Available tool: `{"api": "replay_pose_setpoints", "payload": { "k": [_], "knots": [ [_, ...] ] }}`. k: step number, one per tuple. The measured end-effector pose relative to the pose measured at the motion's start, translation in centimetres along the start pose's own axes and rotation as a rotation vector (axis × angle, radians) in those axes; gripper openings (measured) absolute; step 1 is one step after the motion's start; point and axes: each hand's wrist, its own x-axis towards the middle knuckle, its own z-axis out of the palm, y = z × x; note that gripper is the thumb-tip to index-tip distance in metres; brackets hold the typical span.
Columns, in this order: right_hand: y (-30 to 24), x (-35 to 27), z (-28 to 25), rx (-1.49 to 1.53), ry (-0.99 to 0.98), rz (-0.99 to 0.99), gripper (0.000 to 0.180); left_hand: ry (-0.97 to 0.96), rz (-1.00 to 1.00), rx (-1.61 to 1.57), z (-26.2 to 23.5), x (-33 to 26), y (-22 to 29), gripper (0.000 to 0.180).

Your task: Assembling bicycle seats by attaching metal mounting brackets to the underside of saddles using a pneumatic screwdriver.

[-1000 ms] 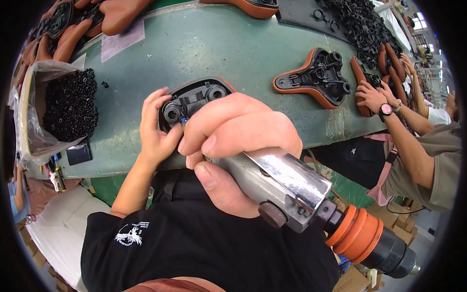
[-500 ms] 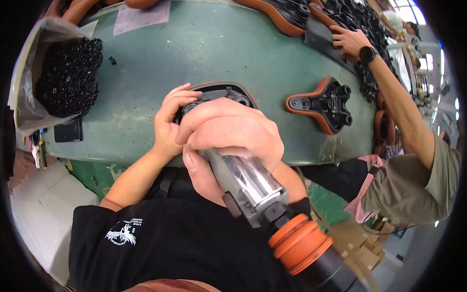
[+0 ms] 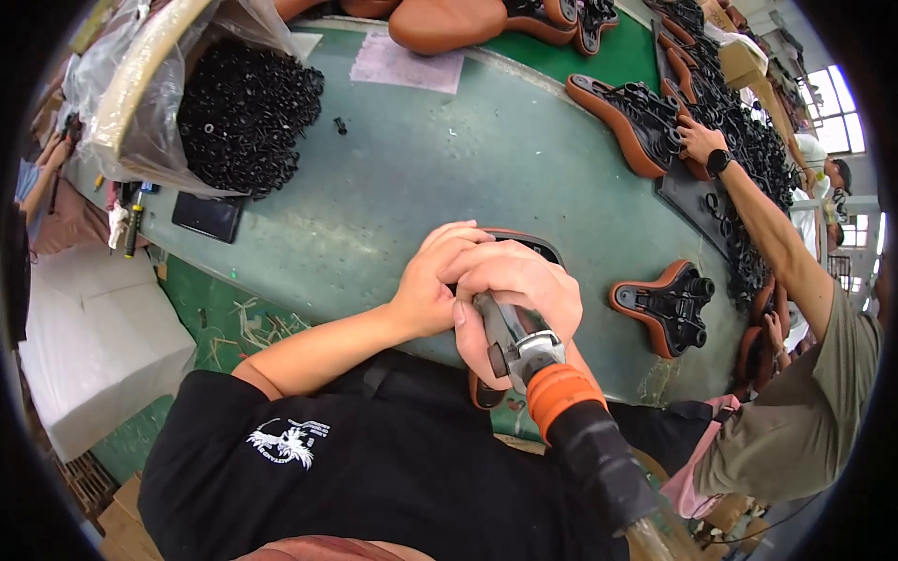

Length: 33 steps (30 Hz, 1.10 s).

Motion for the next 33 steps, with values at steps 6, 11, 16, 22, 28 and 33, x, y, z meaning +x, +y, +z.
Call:
{"api": "replay_pose_setpoints", "payload": {
  "k": [6, 11, 16, 22, 28, 33],
  "knots": [
    [-3.9, -3.1, -2.8, 0.317, 0.121, -0.126, 0.029, -0.245, -0.134, 0.044, -9.5, 4.3, 0.8, 0.041],
    [-4.5, -4.3, -2.3, 0.385, 0.330, -0.136, 0.027, -0.002, -0.042, 0.983, -16.7, 9.2, -9.8, 0.013],
    [-4.6, -6.7, -3.6, 0.385, 0.452, -0.105, 0.028, 0.045, 0.062, 0.803, -17.9, 8.6, -9.1, 0.009],
    [-5.2, -5.2, -4.2, 0.468, 0.539, -0.261, 0.027, -0.412, -0.585, -0.976, -7.1, 3.6, 4.4, 0.014],
    [-5.5, -6.0, -3.9, 0.508, 0.421, -0.346, 0.027, -0.472, -0.626, -1.215, -2.3, -0.7, 6.1, 0.013],
    [-5.9, -6.4, -4.2, 0.530, 0.321, -0.292, 0.027, -0.420, -0.390, -0.964, -2.2, 0.2, 6.6, 0.018]
  ]
}}
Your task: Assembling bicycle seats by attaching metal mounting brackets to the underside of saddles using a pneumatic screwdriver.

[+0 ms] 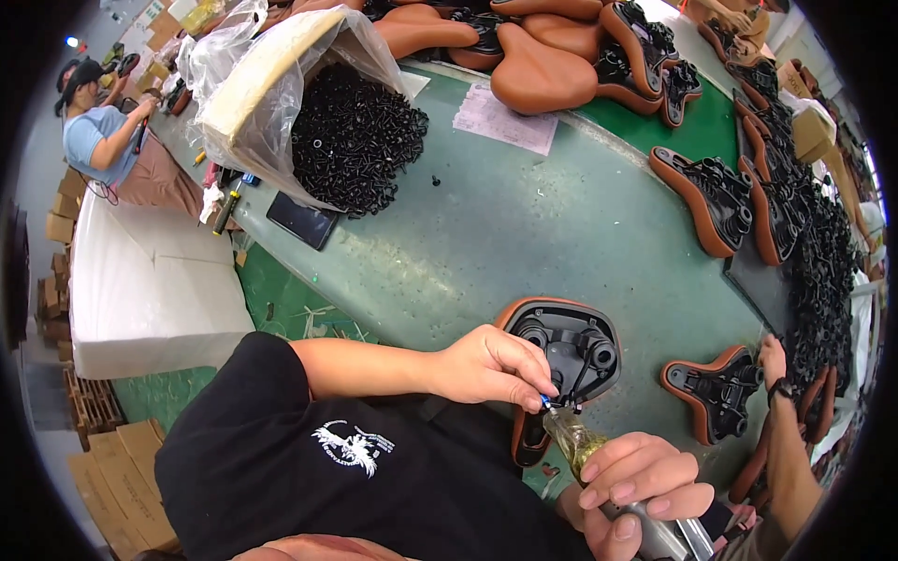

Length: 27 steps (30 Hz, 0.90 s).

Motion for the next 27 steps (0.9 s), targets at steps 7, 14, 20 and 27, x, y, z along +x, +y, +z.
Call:
{"api": "replay_pose_setpoints", "payload": {
  "k": [7, 14, 20, 27],
  "knots": [
    [0.6, -0.5, 0.8, -0.130, 0.201, 0.022, 0.039, -0.007, -0.318, -0.120, 0.9, 0.3, 0.1, 0.021],
    [-1.0, -1.5, -2.2, -0.063, 0.036, -0.151, 0.040, -0.430, 0.257, 0.569, -0.7, 4.3, 2.1, 0.037],
    [-3.3, -0.9, -3.3, -0.412, 0.116, -0.015, 0.030, -0.566, 0.169, 1.270, -5.1, 11.0, 3.9, 0.078],
    [-2.9, -1.8, -3.7, -0.514, 0.167, 0.093, 0.029, -0.845, 0.071, 1.095, -3.2, 16.6, -0.4, 0.067]
  ]
}}
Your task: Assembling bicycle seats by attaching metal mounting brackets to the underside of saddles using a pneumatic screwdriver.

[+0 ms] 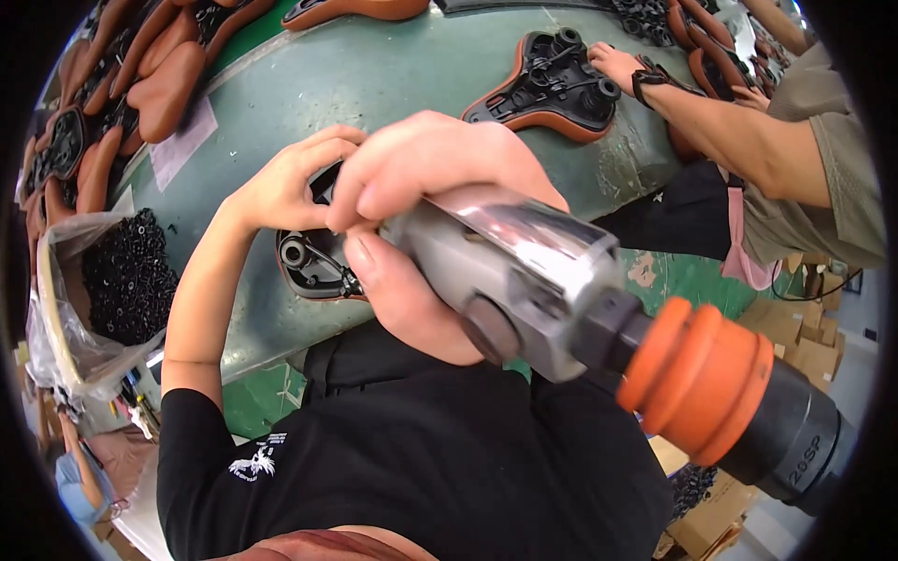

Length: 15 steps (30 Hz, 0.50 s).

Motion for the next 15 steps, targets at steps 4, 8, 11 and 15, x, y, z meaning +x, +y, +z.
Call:
{"api": "replay_pose_setpoints", "payload": {
  "k": [4, 8, 11, 15],
  "knots": [
    [1.2, 0.6, 0.4, -0.007, -0.010, -0.005, 0.030, 0.096, -0.026, -0.262, 1.9, -0.7, -1.2, 0.050],
    [3.0, 1.1, 1.1, -0.003, -0.047, 0.013, 0.031, 0.247, -0.213, -0.364, 3.8, -2.0, 0.1, 0.045],
    [4.3, 1.6, 2.2, -0.012, -0.094, 0.039, 0.032, 0.342, -0.172, -0.293, 4.5, -2.7, 0.2, 0.042],
    [5.5, 2.2, 2.5, -0.088, -0.202, 0.090, 0.031, 0.376, -0.135, -0.298, 4.8, -2.9, -0.1, 0.040]
  ]
}}
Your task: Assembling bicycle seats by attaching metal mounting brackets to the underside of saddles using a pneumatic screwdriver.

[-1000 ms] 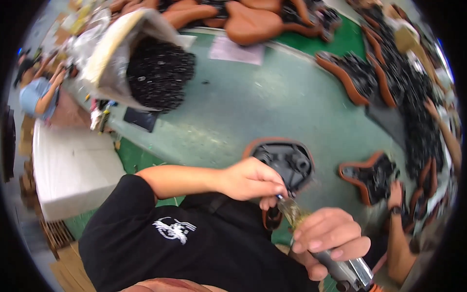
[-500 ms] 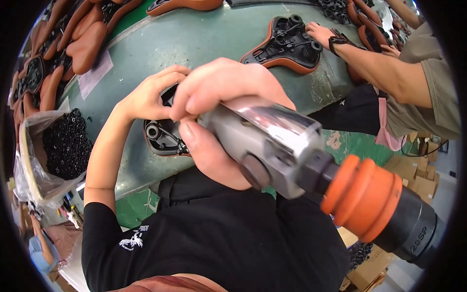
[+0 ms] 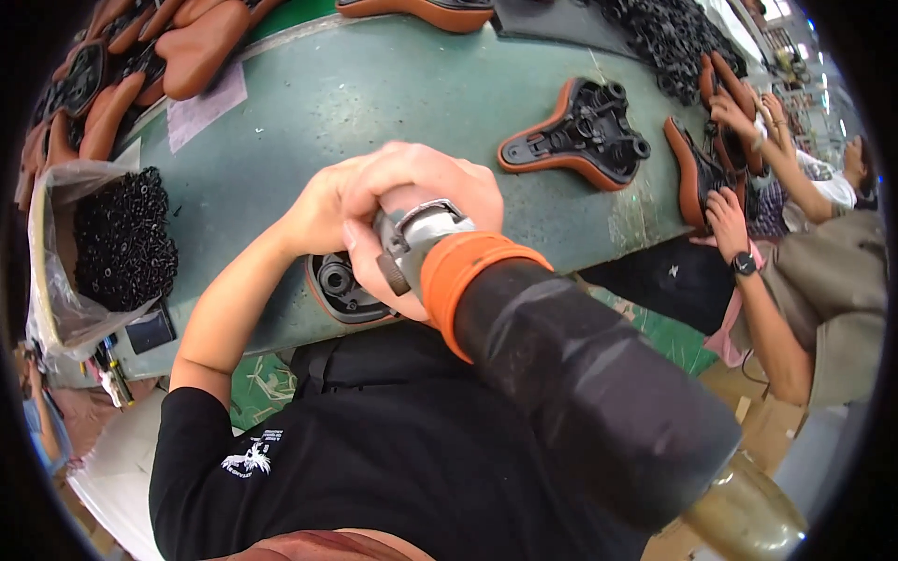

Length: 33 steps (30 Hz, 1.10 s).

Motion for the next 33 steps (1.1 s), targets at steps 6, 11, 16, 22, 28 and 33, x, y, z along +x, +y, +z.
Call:
{"api": "replay_pose_setpoints", "payload": {
  "k": [6, 11, 16, 22, 28, 33],
  "knots": [
    [2.0, 0.2, 0.6, -0.094, -0.025, 0.009, 0.025, 0.008, 0.038, -0.068, 0.2, 0.0, -0.8, 0.035],
    [2.0, 0.6, 0.4, 0.077, 0.003, -0.001, 0.026, 0.076, -0.007, -0.059, 0.7, -0.1, -0.2, 0.034],
    [-3.5, -1.1, -1.1, 0.210, 0.192, -0.126, 0.027, 0.172, 0.041, 0.148, -3.9, -1.3, 1.3, 0.041],
    [-1.7, -2.1, -4.3, 0.330, 0.385, -0.014, 0.029, 1.092, 0.038, 0.145, -29.3, 1.0, 4.5, 0.056],
    [4.2, 1.8, -3.0, 0.426, 0.516, 0.286, 0.021, 0.816, 0.042, 0.260, -31.8, 0.7, 7.2, 0.045],
    [10.4, 6.0, -4.3, 0.383, 0.582, 0.386, 0.016, 0.562, -0.261, 1.051, -23.1, -9.6, 3.5, 0.025]
  ]
}}
